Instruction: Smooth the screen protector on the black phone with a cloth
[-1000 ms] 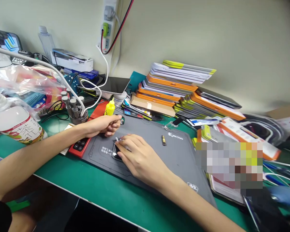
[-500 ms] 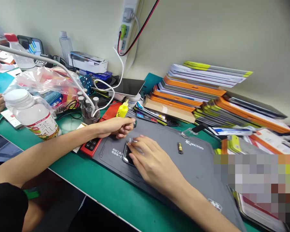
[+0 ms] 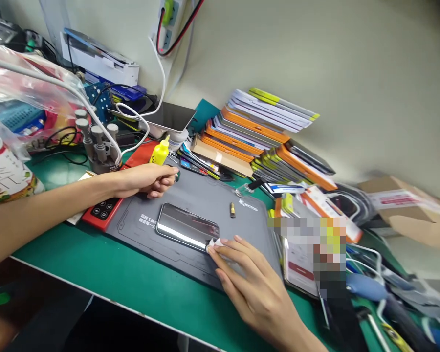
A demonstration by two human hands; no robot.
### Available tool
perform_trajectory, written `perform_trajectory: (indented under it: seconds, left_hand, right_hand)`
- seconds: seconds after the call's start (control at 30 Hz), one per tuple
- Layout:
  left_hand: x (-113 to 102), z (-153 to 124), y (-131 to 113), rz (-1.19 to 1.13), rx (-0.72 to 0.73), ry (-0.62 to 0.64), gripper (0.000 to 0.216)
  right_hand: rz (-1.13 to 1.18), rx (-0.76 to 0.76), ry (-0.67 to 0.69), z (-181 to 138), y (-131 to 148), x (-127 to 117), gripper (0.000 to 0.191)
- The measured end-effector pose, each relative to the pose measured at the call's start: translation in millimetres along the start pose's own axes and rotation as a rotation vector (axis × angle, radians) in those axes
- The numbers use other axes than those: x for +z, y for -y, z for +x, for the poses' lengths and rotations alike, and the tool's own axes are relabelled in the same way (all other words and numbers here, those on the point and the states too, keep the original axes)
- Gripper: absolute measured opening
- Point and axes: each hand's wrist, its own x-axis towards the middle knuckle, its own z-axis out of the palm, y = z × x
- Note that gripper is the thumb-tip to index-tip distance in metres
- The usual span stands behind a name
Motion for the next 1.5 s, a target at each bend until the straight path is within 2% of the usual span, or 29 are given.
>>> perform_trajectory:
  seconds: [0.13,0.23,0.4,0.5,0.57,0.67,0.73,0.83,0.93,1.07,1.23,1.4,1.5]
  left_hand:
    - [-1.8,1.3,-0.2,0.008,0.003,-0.007,0.05]
    - [-2.7,1.3,-2.0,0.033,0.012,-0.009,0.05]
    - [-4.0,1.0,-2.0,0.101,0.027,-0.014,0.049]
    - [-3.2,-0.6,-0.2,0.154,0.049,-0.038,0.038]
    - [-1.6,-2.0,0.7,0.264,0.07,-0.05,0.031]
    - [1.5,-3.9,1.6,0.527,0.114,-0.057,0.039]
    - [3.2,-4.6,1.9,0.662,0.146,-0.037,0.039]
    - [3.4,-4.6,1.8,0.736,0.163,0.027,0.031]
    - [2.5,-4.3,1.6,0.673,0.145,0.037,0.025]
    - [4.2,-5.4,3.7,0.552,0.074,0.002,0.025]
    - [5.5,-3.9,-0.7,0.554,0.019,0.003,0.027]
    - [-3.7,7.9,-18.7,0.564,-0.06,0.151,0.028]
    - [-3.7,18.0,-21.0,0.591,-0.075,0.141,0.031]
  right_hand:
    - [-0.018,0.035,0.027,-18.3,-13.2,-6.6,0.051]
    - [0.08,0.078,0.039,-19.1,-30.1,-9.6,0.047]
    - [0.073,0.315,-0.068,-0.2,-61.5,-15.3,0.032]
    - [0.027,0.416,-0.085,18.0,-70.4,-10.1,0.031]
    - [0.003,0.443,-0.06,28.1,-72.8,-2.9,0.028]
    - [-0.038,0.455,-0.034,34.8,-73.3,7.3,0.027]
    - [-0.1,0.403,-0.069,33.3,-70.8,10.5,0.029]
    - [-0.119,0.222,-0.145,27.2,-60.7,9.9,0.032]
    - [0.02,0.107,-0.108,23.4,-46.1,7.1,0.029]
    - [0.076,0.047,-0.054,24.2,-35.2,5.4,0.023]
    - [0.078,-0.059,-0.011,26.6,-43.1,2.9,0.023]
    - [0.087,-0.15,0.008,25.4,-51.9,-3.9,0.024]
    - [0.099,-0.163,0.004,23.9,-53.1,-7.1,0.026]
